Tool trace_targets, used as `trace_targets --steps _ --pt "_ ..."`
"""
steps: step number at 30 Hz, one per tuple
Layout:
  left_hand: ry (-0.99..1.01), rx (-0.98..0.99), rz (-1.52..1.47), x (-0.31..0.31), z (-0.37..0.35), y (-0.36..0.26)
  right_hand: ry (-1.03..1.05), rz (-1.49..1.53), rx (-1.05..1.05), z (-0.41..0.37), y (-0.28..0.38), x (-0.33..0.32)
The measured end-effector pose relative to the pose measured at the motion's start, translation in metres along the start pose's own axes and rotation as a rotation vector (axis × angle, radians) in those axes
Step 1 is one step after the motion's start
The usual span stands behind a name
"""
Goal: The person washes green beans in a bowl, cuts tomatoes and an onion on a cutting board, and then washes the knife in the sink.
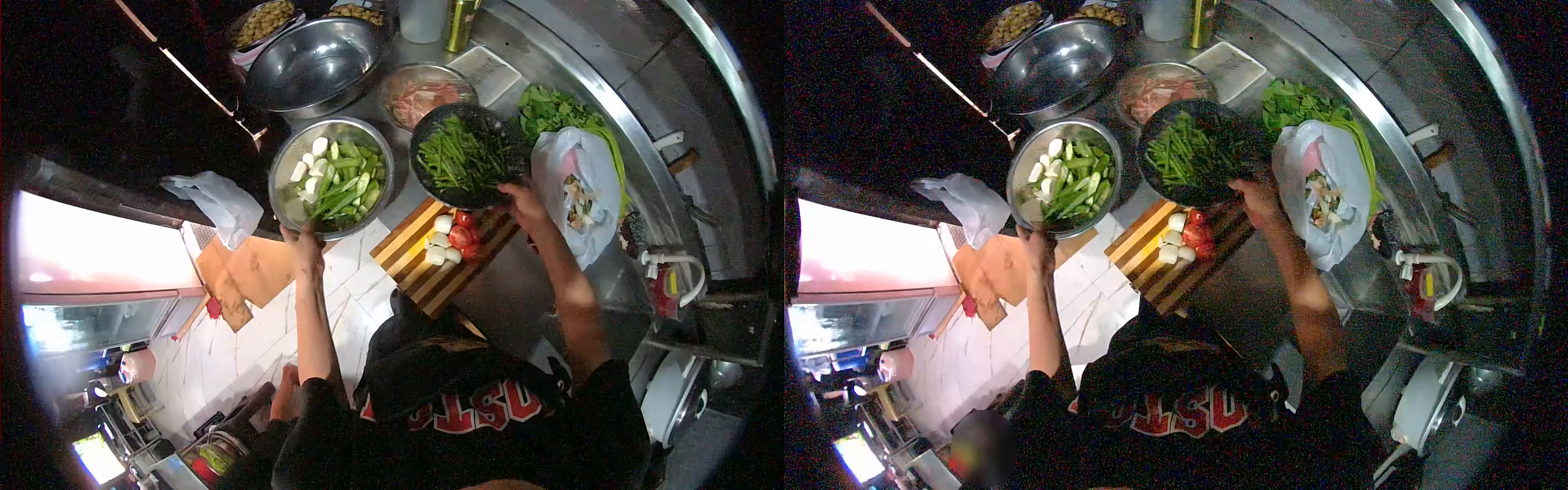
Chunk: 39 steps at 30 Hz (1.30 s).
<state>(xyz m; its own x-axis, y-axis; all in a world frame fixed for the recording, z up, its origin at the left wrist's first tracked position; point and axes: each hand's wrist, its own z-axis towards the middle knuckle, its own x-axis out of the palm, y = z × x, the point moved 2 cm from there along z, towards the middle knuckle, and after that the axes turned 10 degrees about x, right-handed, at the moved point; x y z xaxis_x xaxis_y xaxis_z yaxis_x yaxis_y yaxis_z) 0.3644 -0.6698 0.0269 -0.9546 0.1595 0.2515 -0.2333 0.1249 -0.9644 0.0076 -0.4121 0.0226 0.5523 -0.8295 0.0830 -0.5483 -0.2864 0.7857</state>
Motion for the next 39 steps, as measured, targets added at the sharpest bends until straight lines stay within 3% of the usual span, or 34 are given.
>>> trace_targets --steps 2,3,5,8,15,17,19,20,23,25,28,32,34,36,38,39 --pt "0.008 0.034 0.018 -0.005 -0.004 -0.027 0.114 0.070 -0.216 -0.035 0.017 0.038" --pt "0.010 0.026 0.054 -0.020 0.001 -0.025 0.125 0.071 -0.215 -0.038 0.015 0.043" --pt "-0.019 0.070 0.002 -0.015 -0.004 -0.042 0.220 0.064 -0.016 -0.042 0.011 0.056" --pt "-0.051 0.121 -0.035 -0.024 -0.004 -0.043 0.258 0.164 0.022 -0.062 0.023 0.073" --pt "-0.090 0.062 -0.030 -0.006 -0.013 -0.029 0.513 0.233 -0.166 -0.052 0.026 0.104" --pt "-0.084 0.048 -0.049 0.008 -0.016 -0.021 0.487 -0.599 -0.680 -0.057 0.024 0.130" --pt "-0.076 0.034 -0.092 0.023 -0.020 -0.015 0.466 0.188 0.023 -0.087 0.036 0.168" --pt "-0.076 0.022 -0.134 0.028 -0.022 -0.012 0.458 0.193 0.023 -0.086 0.027 0.177" --pt "-0.010 0.027 -0.157 0.040 -0.028 -0.013 0.796 0.457 -0.067 -0.090 0.017 0.205" --pt "0.035 -0.010 -0.142 0.042 -0.030 -0.014 0.515 0.226 0.068 -0.088 0.019 0.217" --pt "0.036 0.009 -0.098 0.041 -0.032 -0.013 0.591 0.240 0.036 -0.082 0.016 0.220" --pt "-0.054 0.050 -0.227 0.021 -0.021 -0.001 0.491 0.246 0.097 -0.083 0.023 0.209" --pt "-0.052 0.173 -0.220 0.001 -0.003 0.008 0.558 0.271 -0.017 -0.080 0.032 0.196" --pt "-0.121 0.147 -0.167 -0.021 -0.004 -0.009 0.510 0.292 -0.087 -0.070 0.034 0.182" --pt "-0.093 0.193 -0.108 -0.051 0.008 -0.017 0.294 0.048 -0.108 -0.073 0.047 0.174" --pt "-0.120 0.237 -0.100 -0.062 0.009 -0.023 0.176 0.071 -0.041 -0.080 0.046 0.172"
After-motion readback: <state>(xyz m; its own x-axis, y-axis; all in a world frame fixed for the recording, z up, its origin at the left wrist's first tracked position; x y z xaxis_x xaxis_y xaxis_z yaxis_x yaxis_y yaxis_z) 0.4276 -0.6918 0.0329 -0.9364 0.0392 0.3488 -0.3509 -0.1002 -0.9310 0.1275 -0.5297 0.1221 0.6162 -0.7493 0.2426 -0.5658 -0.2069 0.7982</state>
